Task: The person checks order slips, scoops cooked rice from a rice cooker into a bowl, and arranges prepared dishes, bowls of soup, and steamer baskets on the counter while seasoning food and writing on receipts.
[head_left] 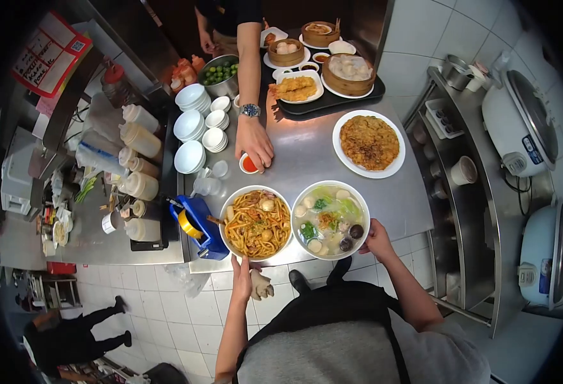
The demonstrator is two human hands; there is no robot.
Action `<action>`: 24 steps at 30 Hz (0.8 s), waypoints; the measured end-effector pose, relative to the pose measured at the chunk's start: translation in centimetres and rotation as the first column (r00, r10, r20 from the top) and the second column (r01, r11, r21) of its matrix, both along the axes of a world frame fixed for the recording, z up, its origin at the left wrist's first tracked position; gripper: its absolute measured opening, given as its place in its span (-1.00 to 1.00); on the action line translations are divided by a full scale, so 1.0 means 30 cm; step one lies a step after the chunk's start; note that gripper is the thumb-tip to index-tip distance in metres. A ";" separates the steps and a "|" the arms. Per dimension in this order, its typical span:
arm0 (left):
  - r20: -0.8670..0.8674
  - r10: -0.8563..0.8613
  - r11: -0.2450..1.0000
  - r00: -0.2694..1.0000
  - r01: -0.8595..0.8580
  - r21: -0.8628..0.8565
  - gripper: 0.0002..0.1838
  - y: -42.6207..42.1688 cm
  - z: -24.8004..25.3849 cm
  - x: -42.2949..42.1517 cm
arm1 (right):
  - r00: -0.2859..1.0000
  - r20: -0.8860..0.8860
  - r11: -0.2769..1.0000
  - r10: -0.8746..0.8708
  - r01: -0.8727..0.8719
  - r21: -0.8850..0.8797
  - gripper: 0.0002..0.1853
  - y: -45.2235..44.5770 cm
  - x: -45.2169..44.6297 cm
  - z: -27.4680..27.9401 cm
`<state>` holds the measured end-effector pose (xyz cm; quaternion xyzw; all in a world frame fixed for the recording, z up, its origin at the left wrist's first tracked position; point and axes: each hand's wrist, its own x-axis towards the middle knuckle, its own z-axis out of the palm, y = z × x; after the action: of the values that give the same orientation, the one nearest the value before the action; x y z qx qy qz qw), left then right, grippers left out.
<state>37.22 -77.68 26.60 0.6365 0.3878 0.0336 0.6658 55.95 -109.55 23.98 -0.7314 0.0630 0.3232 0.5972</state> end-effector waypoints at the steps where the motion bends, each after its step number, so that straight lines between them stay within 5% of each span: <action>1: 0.083 0.027 0.991 0.996 -0.016 -0.133 -0.50 -0.007 0.027 0.031 | 0.999 -0.008 0.999 -0.031 0.031 0.027 -0.68 0.005 -0.002 0.001; 4: 0.244 0.040 0.998 0.969 -0.027 -0.058 -0.49 0.039 -0.119 0.032 | 0.998 -0.008 0.996 -0.069 0.069 0.047 -0.70 0.011 -0.004 0.007; 9: 0.234 0.106 0.975 0.966 -0.055 -0.213 -0.40 0.024 -0.049 0.057 | 0.997 0.004 0.995 -0.081 0.080 0.066 -0.71 -0.006 0.017 0.003; 24: 0.231 -0.180 0.959 0.956 0.223 -0.176 -0.37 -0.016 -0.084 0.512 | 0.994 0.020 0.991 -0.112 0.110 0.080 -0.72 -0.210 0.161 0.006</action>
<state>52.57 -78.17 24.08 0.5956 0.2485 -0.0060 0.7639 60.78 -115.83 24.17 -0.7066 0.0832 0.2828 0.6433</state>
